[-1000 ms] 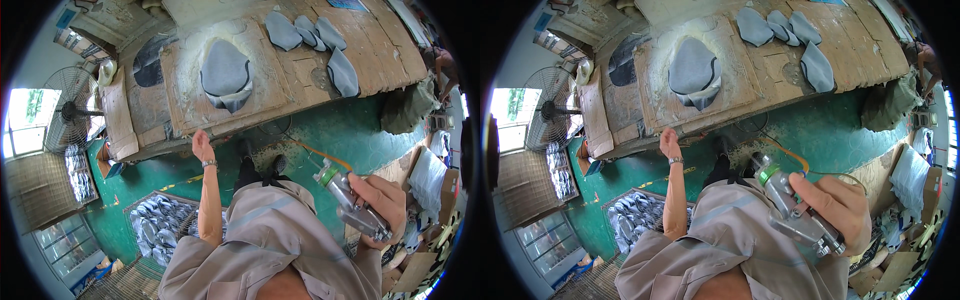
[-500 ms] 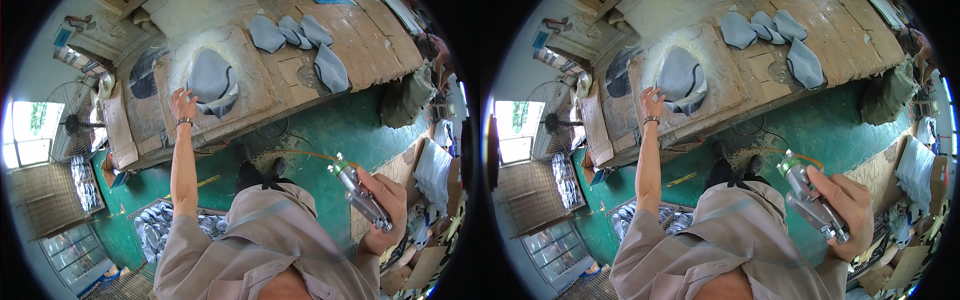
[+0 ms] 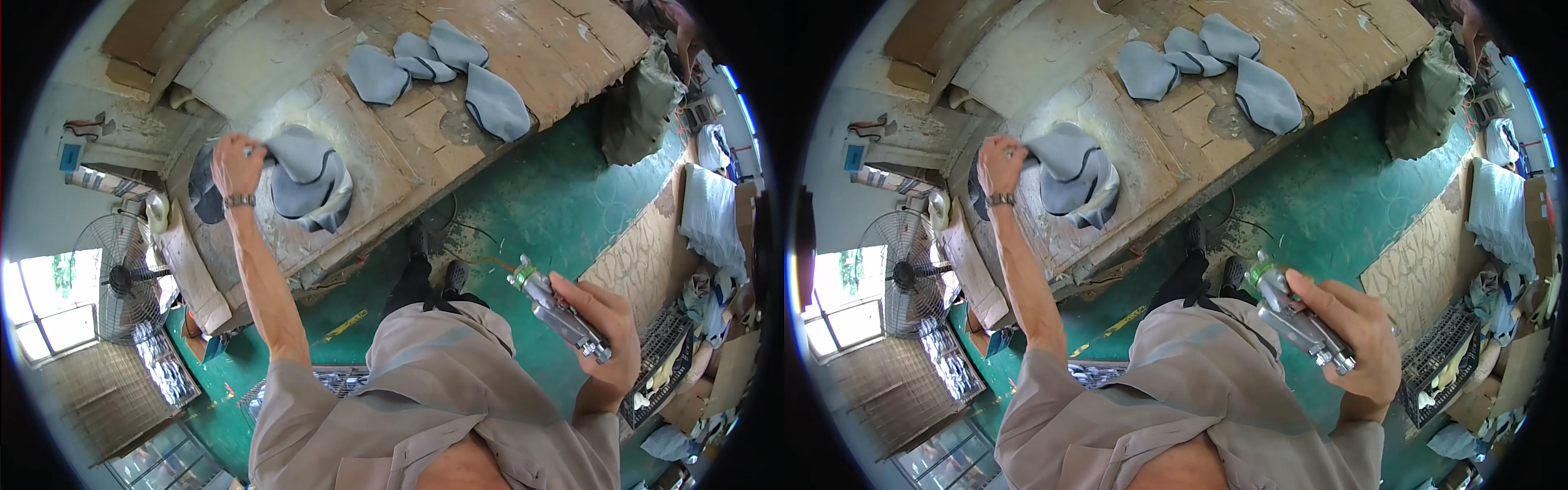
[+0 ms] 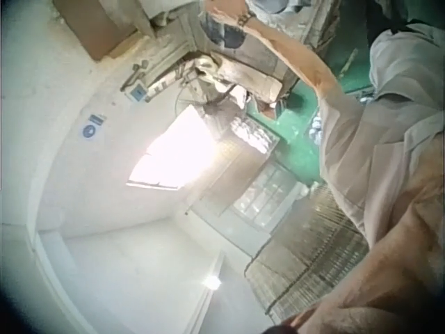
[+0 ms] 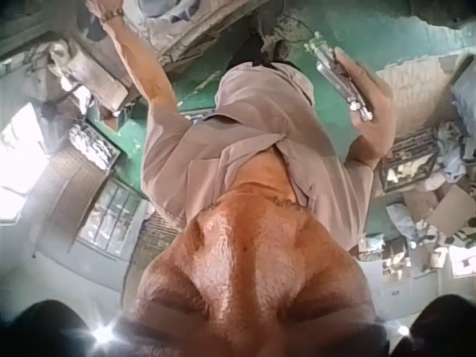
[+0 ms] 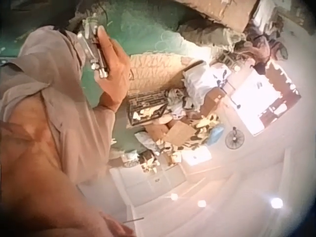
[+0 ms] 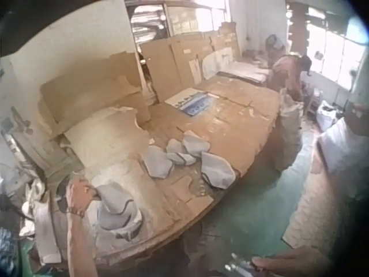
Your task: Organizing shoe parts into a rack and applying a spray coating.
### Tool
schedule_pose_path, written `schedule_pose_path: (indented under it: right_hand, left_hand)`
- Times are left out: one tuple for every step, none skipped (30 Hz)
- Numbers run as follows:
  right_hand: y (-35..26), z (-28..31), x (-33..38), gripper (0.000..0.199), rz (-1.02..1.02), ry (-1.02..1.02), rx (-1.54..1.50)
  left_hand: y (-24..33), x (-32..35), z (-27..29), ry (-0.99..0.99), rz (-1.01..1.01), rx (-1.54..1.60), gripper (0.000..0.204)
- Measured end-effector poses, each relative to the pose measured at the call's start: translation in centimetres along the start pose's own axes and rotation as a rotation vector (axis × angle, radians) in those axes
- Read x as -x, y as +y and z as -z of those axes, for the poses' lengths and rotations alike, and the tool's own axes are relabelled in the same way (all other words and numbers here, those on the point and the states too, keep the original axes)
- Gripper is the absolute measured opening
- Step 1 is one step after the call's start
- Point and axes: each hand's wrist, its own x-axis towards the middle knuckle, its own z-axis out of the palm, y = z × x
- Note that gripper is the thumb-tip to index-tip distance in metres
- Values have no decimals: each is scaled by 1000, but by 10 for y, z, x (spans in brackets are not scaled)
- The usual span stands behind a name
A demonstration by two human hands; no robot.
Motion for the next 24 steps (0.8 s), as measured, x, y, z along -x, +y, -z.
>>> schedule_pose_path:
  right_hand:
    - [2,-5,6,66,-41,23,1]
    - [6,-11,8,62,-81,44,-4]
    - [8,-17,6,69,-79,82,9]
    - [9,-21,5,69,-94,99,11]
    - [11,-25,4,71,-112,134,27]
    - [9,-26,5,72,-133,172,48]
    - [9,-27,4,72,-153,191,50]
    - [8,-28,4,76,-199,199,59]
    - [10,-31,4,81,-249,207,65]
    - [8,-32,5,81,-272,225,68]
    - [7,-33,6,80,-312,235,60]
    - [6,-33,9,80,-356,247,54]
    - [6,-34,12,80,-380,264,58]
    - [8,-36,14,79,-388,279,47]
    - [7,-38,17,79,-404,300,44]
    - [7,-39,17,79,-410,301,46]
    - [7,-41,17,79,-401,297,44]
    - [3,-41,15,78,-375,283,43]
    - [2,-38,13,78,-351,267,47]
    - [4,-40,14,78,-352,283,60]
    - [4,-42,18,78,-361,304,71]
    - [0,-40,18,78,-351,295,70]
    - [-5,-37,16,76,-332,266,53]
    - [-8,-34,15,74,-313,235,35]
  left_hand:
    - [17,-23,7,-1,-11,8,16]
    - [35,-45,11,17,-38,38,16]
    - [53,-61,12,32,-68,72,16]
    - [72,-73,15,27,-87,83,16]
    - [92,-84,15,54,-90,119,16]
    - [110,-92,12,80,-95,159,16]
    - [123,-97,1,126,-137,178,17]
    - [137,-97,-11,116,-159,195,17]
    - [151,-91,-29,165,-194,221,18]
    - [166,-86,-46,216,-227,250,19]
    - [182,-76,-71,244,-253,267,19]
    - [205,-63,-94,242,-261,300,19]
    - [229,-45,-116,242,-266,329,19]
    - [246,-25,-141,164,-264,350,22]
    - [268,-6,-170,84,-267,382,24]
    - [284,15,-203,-87,-232,343,28]
    - [288,31,-240,-251,-187,292,32]
    - [275,43,-288,-494,-29,463,37]
    - [268,45,-318,-726,133,643,42]
    - [284,56,-318,-737,125,657,42]
    - [299,73,-308,-674,255,881,53]
    - [294,83,-300,-571,412,1085,66]
    - [284,93,-308,-468,400,1216,83]
    - [281,103,-301,-449,413,1209,83]
